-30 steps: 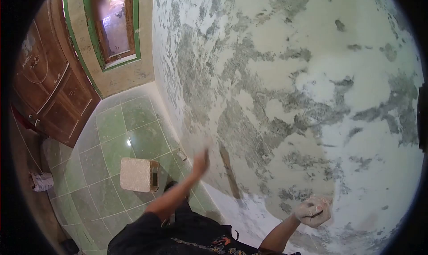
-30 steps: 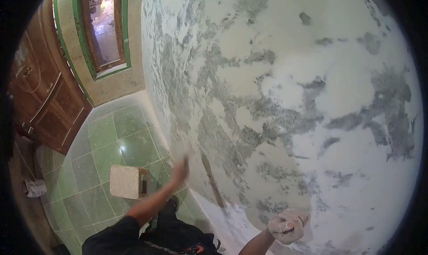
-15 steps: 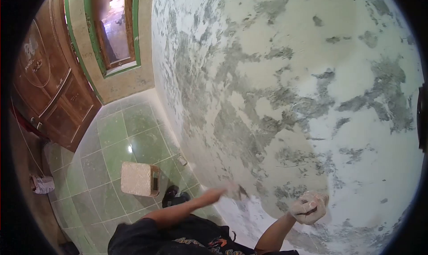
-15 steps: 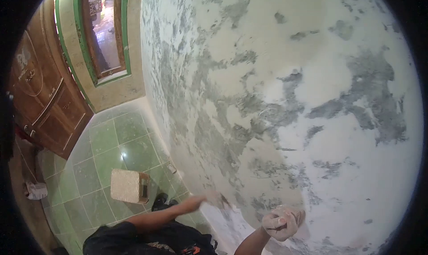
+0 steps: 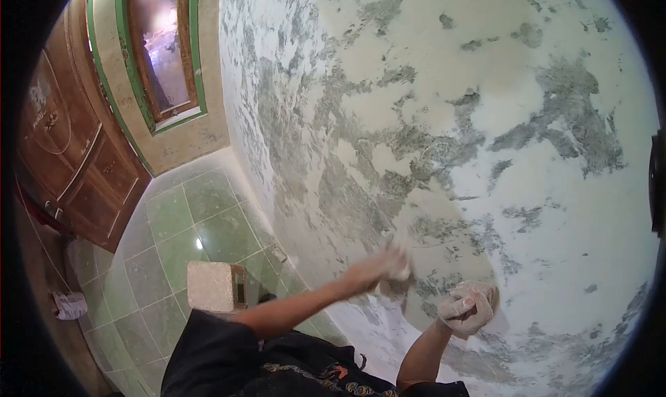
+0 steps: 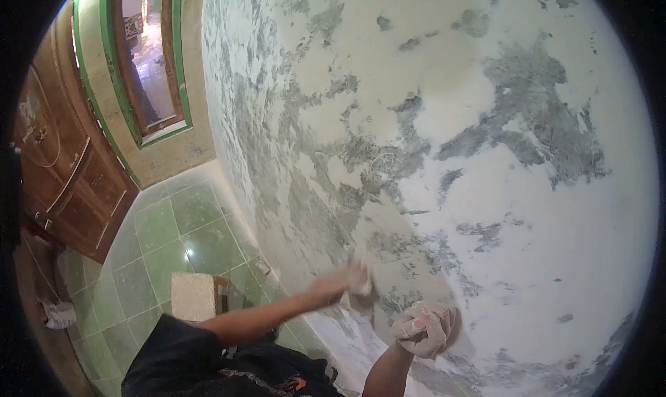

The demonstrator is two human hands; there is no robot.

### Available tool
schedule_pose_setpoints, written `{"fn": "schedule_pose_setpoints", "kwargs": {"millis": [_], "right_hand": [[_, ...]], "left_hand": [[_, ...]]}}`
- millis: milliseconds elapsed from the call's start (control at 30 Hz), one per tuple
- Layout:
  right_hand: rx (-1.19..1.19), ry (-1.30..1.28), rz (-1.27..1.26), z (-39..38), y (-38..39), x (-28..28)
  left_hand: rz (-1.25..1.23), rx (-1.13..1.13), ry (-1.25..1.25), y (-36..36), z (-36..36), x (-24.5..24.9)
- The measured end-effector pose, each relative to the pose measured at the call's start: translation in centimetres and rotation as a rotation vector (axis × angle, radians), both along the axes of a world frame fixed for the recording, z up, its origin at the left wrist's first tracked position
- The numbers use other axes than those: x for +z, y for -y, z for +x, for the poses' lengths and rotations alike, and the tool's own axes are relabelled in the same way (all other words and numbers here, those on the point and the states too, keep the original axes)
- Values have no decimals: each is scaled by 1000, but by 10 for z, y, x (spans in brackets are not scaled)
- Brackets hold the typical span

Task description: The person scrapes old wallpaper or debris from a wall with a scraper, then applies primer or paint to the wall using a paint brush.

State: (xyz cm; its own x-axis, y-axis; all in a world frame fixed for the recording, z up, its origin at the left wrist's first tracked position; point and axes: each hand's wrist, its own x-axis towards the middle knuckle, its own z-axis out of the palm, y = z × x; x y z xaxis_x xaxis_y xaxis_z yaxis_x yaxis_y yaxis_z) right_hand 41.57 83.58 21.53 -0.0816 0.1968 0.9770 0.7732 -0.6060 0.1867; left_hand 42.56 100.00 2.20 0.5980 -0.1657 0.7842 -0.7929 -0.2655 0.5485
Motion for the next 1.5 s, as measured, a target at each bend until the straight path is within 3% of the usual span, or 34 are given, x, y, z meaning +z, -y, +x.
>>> {"fn": "schedule_pose_setpoints", "kwargs": {"millis": [67, 133, 167, 200, 233, 300, 367, 500, 567, 633, 667, 700, 733, 767, 833, 867, 900, 933, 967, 1067, 1100, 1133, 1200, 1267, 1333, 1367, 1433, 1500], "right_hand": [[18, 17, 2, 0, -1, 0], [23, 36, 15, 1, 1, -1], [23, 50, 15, 6, 2, 0], [38, 47, 16, 8, 3, -2], [47, 25, 15, 2, 6, -6], [58, -6, 11, 0, 3, -4], [76, -22, 3, 1, 1, -2], [54, -53, 11, -5, 2, -2], [57, -55, 20, -4, 1, -2], [67, -32, 35, 0, 4, -5], [62, -30, 33, -1, 4, -4], [61, -31, 35, -2, 3, -4], [72, -34, 22, -3, 3, -2], [85, -34, 8, -2, 2, -1], [78, -40, 8, -4, 5, -4], [70, -46, 14, -3, 6, -4], [66, -49, 17, -2, 6, -3], [70, -57, 17, -2, 5, -3], [76, -59, 21, -3, 5, -4], [26, -57, 26, -5, 1, -4], [20, -60, 26, -5, 1, -4], [46, -51, 35, -4, 0, -3], [67, -36, 51, -1, -1, -3], [76, -47, 76, -2, 0, -5], [54, -46, 65, -2, 4, -6], [38, -47, 50, -1, 3, -6], [27, -50, 45, -3, 0, -5], [28, -49, 30, -2, -3, -3]], "left_hand": [[142, -288, -338, 12, -63, -70], [197, -298, -534, -10, -91, -148], [95, -32, -664, -29, -88, -156], [376, 262, -1123, -60, -66, -127], [95, 552, -902, -94, -40, -124], [-190, 852, -341, -169, 13, -3], [-326, 974, 133, -206, 48, 132], [-300, 773, 7, -172, 97, 206], [-300, 613, 216, -100, 83, 169], [-264, 273, 120, -42, 37, 110], [-150, 99, 150, -17, 23, 50], [25, 26, -26, -2, -13, 9], [24, -115, -298, 10, -46, -31], [184, -175, -351, 2, -73, -64], [118, -145, -475, -36, -93, -123], [107, 232, -718, -60, -87, -135], [129, 451, -777, -98, -68, -146], [140, 654, -852, -141, -52, -99], [-184, 736, -268, -178, -12, -55], [-273, 916, 35, -228, 48, 159], [-186, 927, 395, -226, 59, 218], [-336, 775, 355, -207, 63, 261], [-337, 598, 313, -168, 94, 272], [-255, 523, 430, -108, 97, 233], [-24, 258, 449, -64, 79, 148], [89, 69, 141, -44, 57, 76], [262, -198, -121, -32, -2, -26], [439, -212, -356, -54, -54, -132]]}}
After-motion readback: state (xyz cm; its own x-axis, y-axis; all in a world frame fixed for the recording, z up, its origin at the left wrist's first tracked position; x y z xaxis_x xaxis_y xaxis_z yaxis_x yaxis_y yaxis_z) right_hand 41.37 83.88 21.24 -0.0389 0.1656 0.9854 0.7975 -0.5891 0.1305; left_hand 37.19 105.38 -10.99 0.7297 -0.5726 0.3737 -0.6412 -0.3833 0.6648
